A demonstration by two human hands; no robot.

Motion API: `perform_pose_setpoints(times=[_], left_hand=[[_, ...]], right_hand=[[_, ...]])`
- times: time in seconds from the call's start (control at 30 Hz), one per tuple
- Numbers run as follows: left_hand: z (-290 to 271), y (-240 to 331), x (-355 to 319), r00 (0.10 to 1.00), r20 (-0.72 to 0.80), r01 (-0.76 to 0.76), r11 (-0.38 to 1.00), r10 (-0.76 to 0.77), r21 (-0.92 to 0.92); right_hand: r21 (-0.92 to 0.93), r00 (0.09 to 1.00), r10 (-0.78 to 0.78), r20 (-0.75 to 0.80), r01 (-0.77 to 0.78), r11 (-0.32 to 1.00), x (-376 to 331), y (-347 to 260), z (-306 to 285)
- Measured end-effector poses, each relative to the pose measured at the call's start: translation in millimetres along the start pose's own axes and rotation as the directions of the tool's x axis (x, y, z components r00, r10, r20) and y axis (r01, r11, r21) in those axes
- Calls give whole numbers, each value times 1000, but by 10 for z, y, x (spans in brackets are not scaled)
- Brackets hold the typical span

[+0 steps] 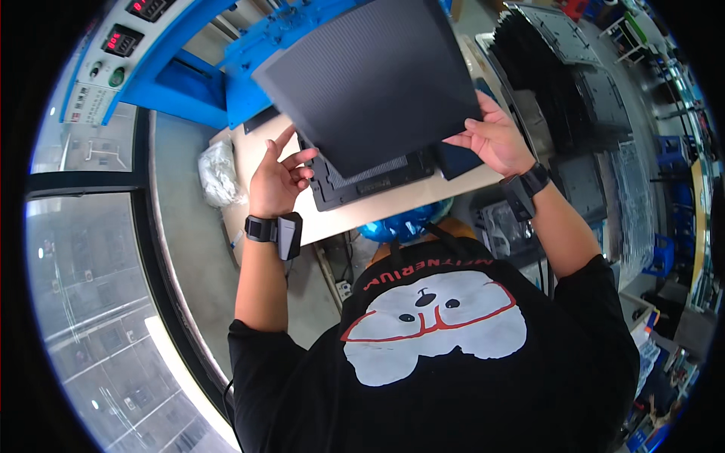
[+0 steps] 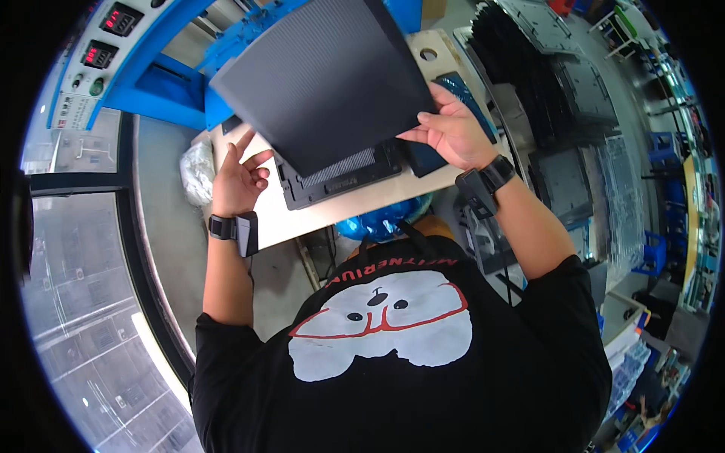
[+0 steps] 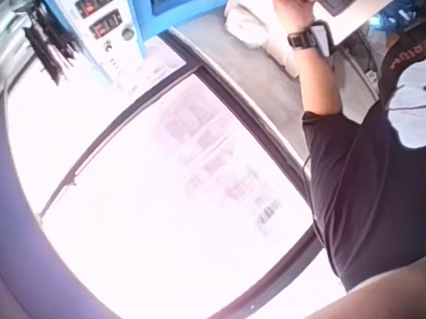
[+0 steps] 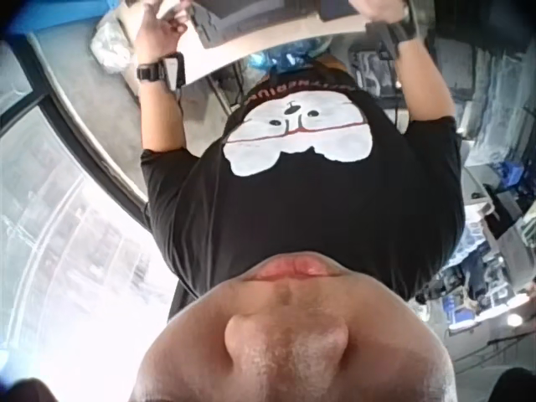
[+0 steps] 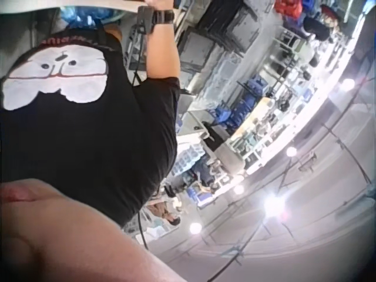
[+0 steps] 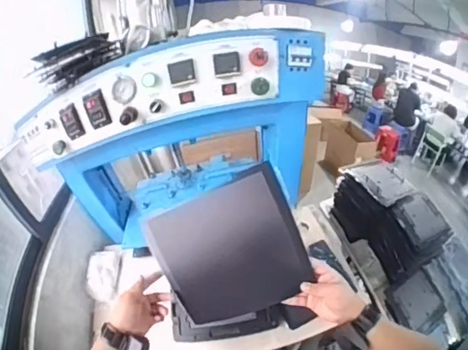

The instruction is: Applying protective film to plastic panels using a press machine at multiple workstations.

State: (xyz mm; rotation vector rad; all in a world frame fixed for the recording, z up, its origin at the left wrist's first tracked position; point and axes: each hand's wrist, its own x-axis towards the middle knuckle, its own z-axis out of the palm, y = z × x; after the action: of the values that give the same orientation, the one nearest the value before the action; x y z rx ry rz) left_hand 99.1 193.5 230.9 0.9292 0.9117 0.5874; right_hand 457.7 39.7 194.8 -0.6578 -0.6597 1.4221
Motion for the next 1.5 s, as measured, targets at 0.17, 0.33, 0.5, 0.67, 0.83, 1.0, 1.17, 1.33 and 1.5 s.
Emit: perform_pose_setpoints(times=[0.17, 0.33, 0.5, 0.67, 0.83, 1.0, 1.17, 1.33, 1.5], left_hand=[[-108, 122, 31, 989, -56, 132, 984, -139, -122], [-186, 80, 83, 965, -85, 223, 947, -248, -230], [-547, -86, 134, 989, -50, 133, 980, -141, -146], [-592, -292, 258, 968, -164, 159, 971, -189, -178], [-710, -814, 467, 949, -257, 135, 971, -184, -199], [-833, -1238, 726, 941, -312, 95, 988, -129, -124], [-753, -1152, 947, 908, -418, 86, 970, 19, 230], [-732, -1070, 1107, 846, -373, 16, 682, 380, 731], [-775, -1021, 1184, 886, -363, 97, 648, 290, 756]], right_hand=[[12, 991, 49, 125, -51, 999, 298, -133, -161], [-50, 974, 100, 205, -92, 995, 601, -134, -396], [-187, 965, 33, 260, 17, 982, 893, 27, -149], [-71, 924, 107, -368, -143, 987, 864, 447, 87], [125, 784, 239, -574, -204, 971, 824, 943, -151], [-69, 742, 108, -661, -204, 976, 1001, 1302, -213], [-654, 801, -197, -565, -289, 699, 1332, 1446, -456], [-825, 804, -338, -489, -301, 478, 1533, 1484, -513], [-865, 826, -301, -476, -378, 330, 1564, 1475, -540]])
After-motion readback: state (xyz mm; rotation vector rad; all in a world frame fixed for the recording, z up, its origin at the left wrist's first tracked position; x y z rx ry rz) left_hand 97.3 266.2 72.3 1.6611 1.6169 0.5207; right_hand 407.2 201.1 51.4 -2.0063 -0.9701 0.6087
